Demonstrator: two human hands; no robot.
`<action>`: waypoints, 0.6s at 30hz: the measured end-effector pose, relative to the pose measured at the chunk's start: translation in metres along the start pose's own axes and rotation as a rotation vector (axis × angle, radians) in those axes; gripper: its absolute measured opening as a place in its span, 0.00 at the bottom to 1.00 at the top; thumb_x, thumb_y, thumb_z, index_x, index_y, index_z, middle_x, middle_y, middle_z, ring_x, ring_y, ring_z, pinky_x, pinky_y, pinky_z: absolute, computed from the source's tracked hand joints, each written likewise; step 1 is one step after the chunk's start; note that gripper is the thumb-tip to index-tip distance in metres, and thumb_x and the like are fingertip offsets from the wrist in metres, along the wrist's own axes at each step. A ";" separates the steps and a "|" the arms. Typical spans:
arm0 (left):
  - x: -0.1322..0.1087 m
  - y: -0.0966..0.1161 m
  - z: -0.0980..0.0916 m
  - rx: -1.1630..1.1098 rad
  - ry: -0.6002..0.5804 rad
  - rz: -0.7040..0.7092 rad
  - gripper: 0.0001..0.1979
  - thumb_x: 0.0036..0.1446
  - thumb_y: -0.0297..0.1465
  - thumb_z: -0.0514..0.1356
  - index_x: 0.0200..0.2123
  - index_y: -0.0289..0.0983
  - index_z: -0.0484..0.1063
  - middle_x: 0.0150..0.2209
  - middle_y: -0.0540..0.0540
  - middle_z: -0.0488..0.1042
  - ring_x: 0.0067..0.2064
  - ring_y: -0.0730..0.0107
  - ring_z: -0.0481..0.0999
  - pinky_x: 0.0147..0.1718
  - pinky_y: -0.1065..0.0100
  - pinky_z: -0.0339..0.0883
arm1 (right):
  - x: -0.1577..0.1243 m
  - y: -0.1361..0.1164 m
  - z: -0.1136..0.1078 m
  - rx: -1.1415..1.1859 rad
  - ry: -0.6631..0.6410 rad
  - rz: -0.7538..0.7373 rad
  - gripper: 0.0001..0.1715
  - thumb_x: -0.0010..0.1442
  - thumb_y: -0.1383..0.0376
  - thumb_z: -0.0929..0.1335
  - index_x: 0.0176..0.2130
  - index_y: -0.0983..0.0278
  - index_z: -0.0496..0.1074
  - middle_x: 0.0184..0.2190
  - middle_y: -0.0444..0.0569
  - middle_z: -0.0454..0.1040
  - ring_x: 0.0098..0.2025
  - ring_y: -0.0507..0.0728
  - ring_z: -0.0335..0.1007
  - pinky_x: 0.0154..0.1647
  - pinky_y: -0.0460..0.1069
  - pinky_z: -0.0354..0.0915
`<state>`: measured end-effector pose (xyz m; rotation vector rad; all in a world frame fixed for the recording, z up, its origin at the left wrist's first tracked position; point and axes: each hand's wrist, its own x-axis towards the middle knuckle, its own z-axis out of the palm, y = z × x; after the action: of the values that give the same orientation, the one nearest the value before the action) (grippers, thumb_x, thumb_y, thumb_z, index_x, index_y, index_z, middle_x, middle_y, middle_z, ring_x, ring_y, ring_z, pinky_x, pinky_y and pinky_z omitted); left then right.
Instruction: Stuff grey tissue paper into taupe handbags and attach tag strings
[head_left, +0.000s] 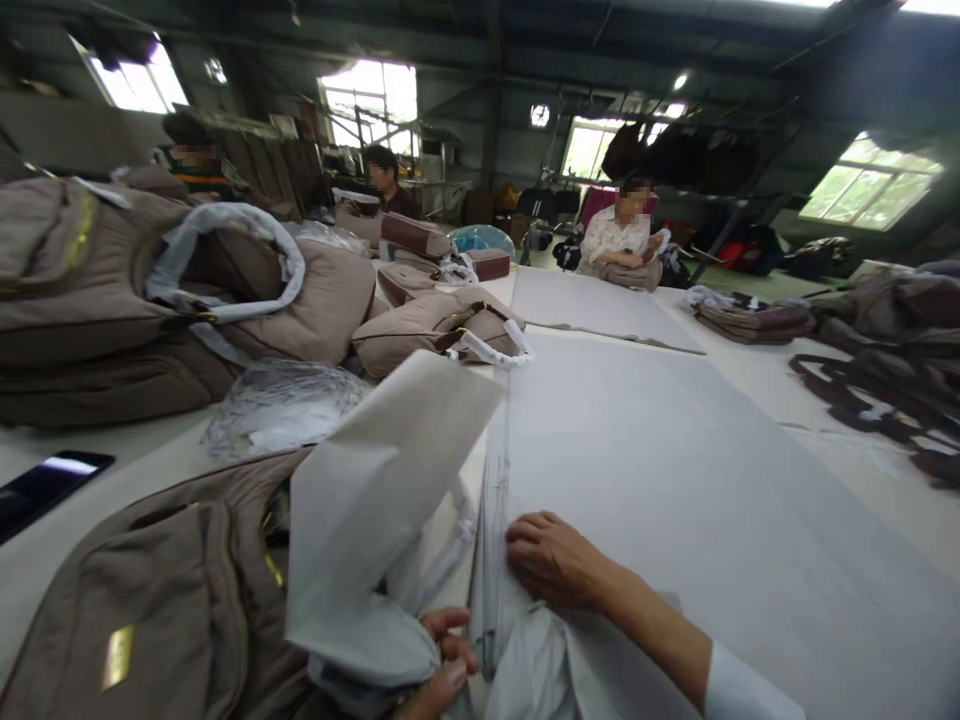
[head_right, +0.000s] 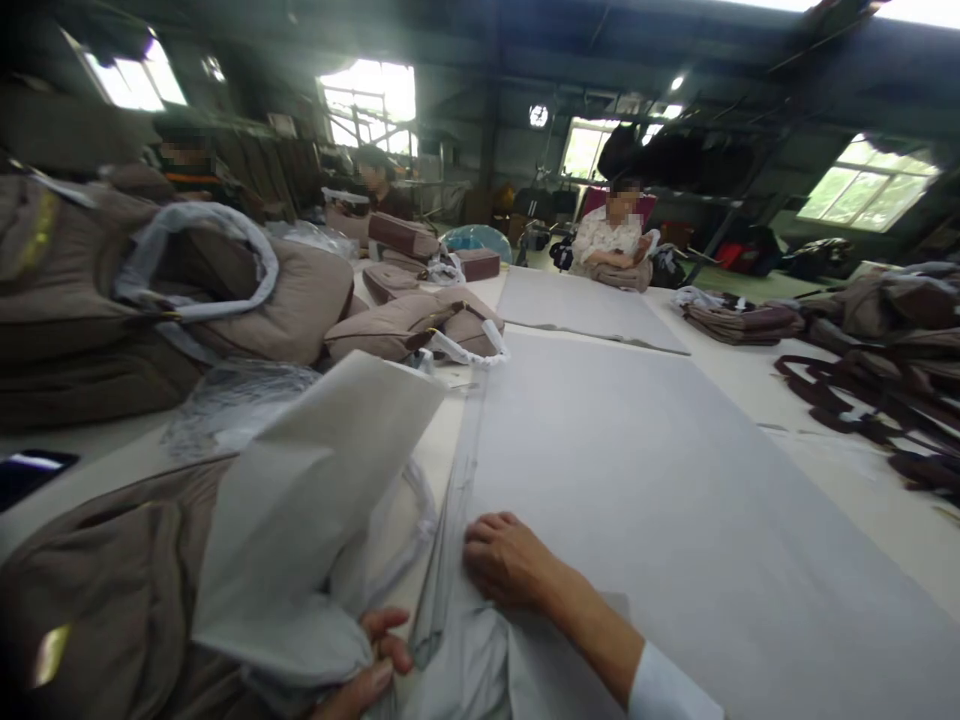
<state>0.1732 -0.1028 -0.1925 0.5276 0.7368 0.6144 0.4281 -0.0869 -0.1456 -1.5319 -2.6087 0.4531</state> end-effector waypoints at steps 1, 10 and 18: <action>-0.001 -0.002 -0.002 0.007 0.009 0.029 0.24 0.36 0.34 0.74 0.39 0.34 0.74 0.28 0.46 0.77 0.27 0.72 0.74 0.30 0.74 0.66 | -0.009 0.013 0.005 -0.045 -0.051 -0.003 0.06 0.56 0.64 0.66 0.35 0.64 0.71 0.40 0.52 0.72 0.44 0.59 0.65 0.45 0.53 0.61; 0.009 -0.012 0.042 0.043 0.050 -0.071 0.33 0.33 0.39 0.72 0.47 0.36 0.73 0.47 0.37 0.76 0.56 0.47 0.67 0.55 0.56 0.57 | -0.038 0.023 -0.009 -0.150 -0.211 0.079 0.20 0.53 0.70 0.64 0.47 0.64 0.67 0.32 0.50 0.73 0.34 0.58 0.67 0.32 0.50 0.58; 0.009 -0.018 0.048 0.040 0.030 -0.081 0.31 0.36 0.37 0.71 0.46 0.36 0.72 0.48 0.37 0.75 0.58 0.46 0.65 0.56 0.54 0.56 | -0.026 0.023 -0.003 -0.235 -0.299 -0.009 0.07 0.50 0.69 0.63 0.33 0.62 0.67 0.38 0.50 0.73 0.37 0.59 0.68 0.33 0.51 0.58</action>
<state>0.2198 -0.1198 -0.1775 0.5237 0.7960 0.5337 0.4610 -0.0987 -0.1474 -1.6309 -2.9890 0.4168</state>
